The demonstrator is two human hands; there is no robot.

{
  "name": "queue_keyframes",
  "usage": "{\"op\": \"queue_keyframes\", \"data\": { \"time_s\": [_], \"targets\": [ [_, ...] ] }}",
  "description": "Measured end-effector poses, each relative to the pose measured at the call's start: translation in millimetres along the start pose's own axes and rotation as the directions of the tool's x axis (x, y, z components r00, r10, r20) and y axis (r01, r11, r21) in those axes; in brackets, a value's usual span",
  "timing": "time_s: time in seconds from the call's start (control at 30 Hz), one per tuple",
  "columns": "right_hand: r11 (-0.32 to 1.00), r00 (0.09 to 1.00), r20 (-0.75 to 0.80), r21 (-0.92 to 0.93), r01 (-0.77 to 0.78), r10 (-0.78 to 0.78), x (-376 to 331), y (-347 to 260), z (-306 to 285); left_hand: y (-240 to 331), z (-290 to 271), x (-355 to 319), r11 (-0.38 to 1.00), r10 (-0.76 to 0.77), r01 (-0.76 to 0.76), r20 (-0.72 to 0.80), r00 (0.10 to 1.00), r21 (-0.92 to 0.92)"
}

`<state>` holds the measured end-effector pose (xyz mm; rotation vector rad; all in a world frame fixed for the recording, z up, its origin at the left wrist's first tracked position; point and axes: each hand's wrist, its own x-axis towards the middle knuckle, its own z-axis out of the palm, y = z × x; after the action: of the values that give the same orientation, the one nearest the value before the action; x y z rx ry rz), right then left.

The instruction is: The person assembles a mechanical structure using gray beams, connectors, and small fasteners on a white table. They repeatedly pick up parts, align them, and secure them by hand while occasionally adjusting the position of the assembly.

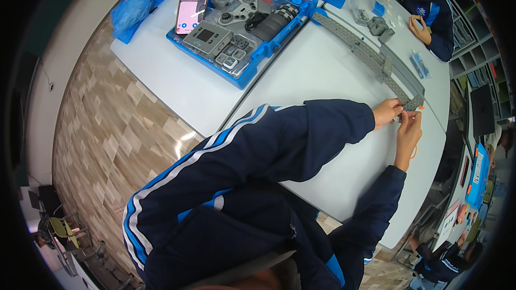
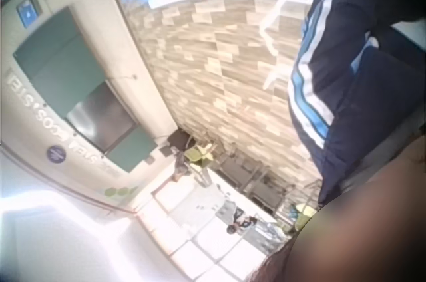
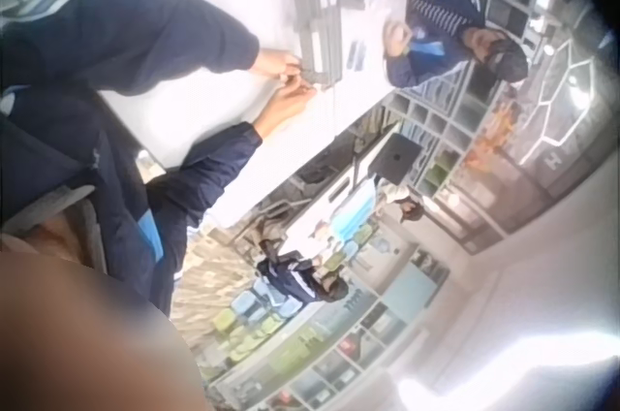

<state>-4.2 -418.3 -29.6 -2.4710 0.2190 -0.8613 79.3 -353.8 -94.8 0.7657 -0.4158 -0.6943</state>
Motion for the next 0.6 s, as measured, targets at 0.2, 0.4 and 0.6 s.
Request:
{"op": "queue_keyframes", "data": {
  "time_s": [0.2, 0.4, 0.6],
  "targets": [
    [0.995, 0.998, -0.014, -0.084, -0.059, 0.058, 0, 1, -3, 1, 0, 2, 0.981, 0.068, -0.063, -0.019, 0.998, 0.186],
    [0.808, 0.925, 0.034, 0.476, -0.349, 0.379, -5, -4, 3, 5, -1, -3, 0.914, 0.243, -0.203, -0.071, 0.967, 0.351],
    [0.345, 0.845, 0.377, 0.789, -0.508, 0.381, -2, 13, 1, 9, 3, -8, 0.874, 0.331, -0.258, -0.117, 0.936, 0.412]
  ]
}}
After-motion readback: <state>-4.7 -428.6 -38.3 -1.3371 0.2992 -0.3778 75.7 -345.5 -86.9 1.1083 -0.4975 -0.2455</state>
